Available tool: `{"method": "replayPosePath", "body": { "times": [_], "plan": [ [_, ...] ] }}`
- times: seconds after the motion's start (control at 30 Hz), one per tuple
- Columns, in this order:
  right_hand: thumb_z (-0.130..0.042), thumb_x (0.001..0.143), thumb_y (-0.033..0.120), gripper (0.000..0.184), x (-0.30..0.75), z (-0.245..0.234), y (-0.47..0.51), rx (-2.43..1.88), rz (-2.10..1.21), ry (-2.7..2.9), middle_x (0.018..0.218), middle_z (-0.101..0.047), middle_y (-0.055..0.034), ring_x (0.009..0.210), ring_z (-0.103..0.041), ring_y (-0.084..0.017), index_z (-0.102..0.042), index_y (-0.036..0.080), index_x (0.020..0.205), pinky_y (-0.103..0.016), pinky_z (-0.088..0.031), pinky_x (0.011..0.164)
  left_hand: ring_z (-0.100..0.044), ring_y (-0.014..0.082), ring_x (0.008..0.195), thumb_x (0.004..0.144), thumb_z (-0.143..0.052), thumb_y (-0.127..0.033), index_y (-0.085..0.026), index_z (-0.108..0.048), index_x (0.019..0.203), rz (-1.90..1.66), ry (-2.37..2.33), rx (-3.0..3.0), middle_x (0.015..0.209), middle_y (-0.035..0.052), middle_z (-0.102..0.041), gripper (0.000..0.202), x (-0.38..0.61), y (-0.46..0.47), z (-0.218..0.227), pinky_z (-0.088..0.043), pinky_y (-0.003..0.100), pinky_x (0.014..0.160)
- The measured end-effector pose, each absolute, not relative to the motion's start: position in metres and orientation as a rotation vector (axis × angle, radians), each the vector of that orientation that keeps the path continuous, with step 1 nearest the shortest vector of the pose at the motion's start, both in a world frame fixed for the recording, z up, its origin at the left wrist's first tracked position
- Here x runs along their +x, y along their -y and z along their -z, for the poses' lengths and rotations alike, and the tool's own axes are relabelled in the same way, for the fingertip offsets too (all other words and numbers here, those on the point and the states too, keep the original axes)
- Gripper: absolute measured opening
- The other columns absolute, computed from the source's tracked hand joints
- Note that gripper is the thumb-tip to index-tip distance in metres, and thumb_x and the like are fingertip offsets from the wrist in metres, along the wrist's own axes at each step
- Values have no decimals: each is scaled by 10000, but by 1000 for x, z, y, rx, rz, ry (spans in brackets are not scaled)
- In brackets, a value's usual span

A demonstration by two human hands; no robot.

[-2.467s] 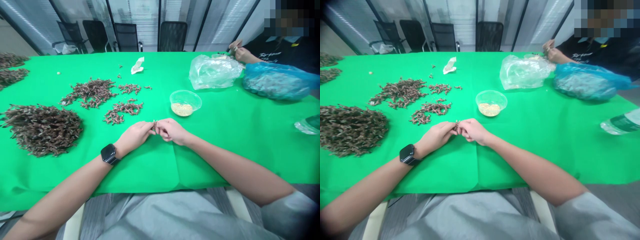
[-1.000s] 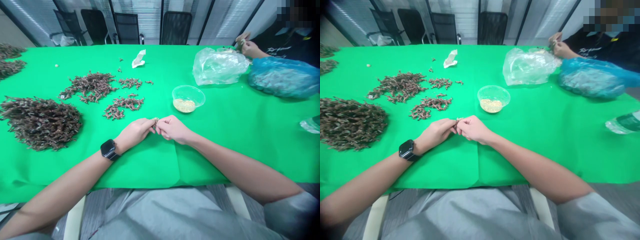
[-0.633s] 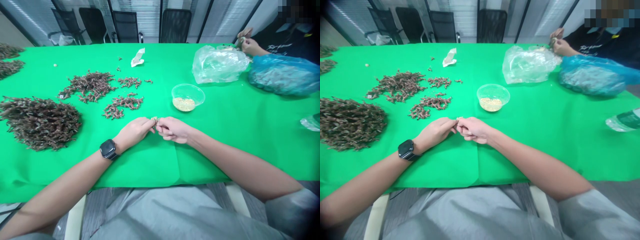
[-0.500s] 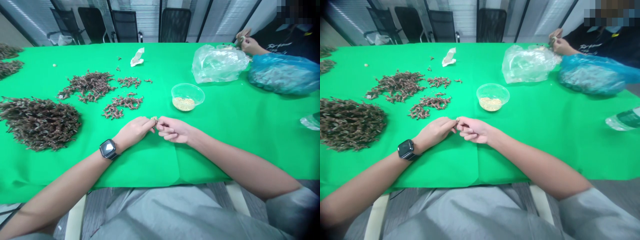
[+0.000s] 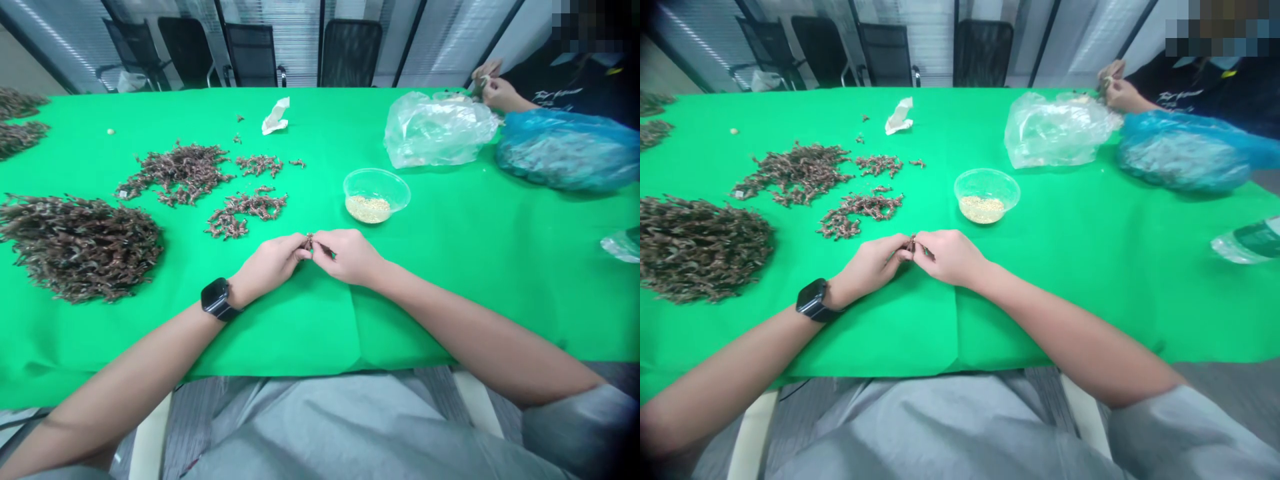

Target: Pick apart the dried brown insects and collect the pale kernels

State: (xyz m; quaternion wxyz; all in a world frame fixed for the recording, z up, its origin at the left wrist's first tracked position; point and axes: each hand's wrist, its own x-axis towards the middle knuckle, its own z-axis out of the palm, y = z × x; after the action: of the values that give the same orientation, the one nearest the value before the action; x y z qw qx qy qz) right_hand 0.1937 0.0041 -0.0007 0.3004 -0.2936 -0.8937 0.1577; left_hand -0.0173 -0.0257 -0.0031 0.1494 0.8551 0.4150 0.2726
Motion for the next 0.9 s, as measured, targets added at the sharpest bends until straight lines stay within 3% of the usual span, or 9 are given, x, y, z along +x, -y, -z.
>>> {"method": "replayPosePath", "body": {
  "times": [0.13, 0.4, 0.9],
  "plan": [
    [-458, 974, 254, 262, 195, 1, -7, -732, -269, 2471, 662, -584, -27, 613, -467, -138, -563, 179, 746, -294, -277, 637, -669, 168, 805, 1060, -424, -363, -173, -616, 979, -766, -1143, 2445, 889, 57, -709, 283, -18, 26, 2, -481, 240, 743],
    [-469, 981, 310, 302, 197, -2, -9, -727, -335, 2533, 618, -549, -16, 580, -445, -136, -538, 190, 712, -288, -260, 618, -677, 160, 790, 1062, -420, -346, -166, -635, 1081, -781, -1083, 2466, 881, 62, -718, 281, -18, 27, 3, -489, 228, 733],
    [-516, 896, 270, 273, 191, -6, -2, -769, -670, 2332, 564, -476, 37, 522, -353, -81, -511, 178, 639, -257, -253, 566, -676, 147, 847, 1050, -460, -269, -158, -646, 1106, -845, -1055, 2519, 919, 61, -722, 224, -20, 26, 9, -487, 217, 773]
  ]
}}
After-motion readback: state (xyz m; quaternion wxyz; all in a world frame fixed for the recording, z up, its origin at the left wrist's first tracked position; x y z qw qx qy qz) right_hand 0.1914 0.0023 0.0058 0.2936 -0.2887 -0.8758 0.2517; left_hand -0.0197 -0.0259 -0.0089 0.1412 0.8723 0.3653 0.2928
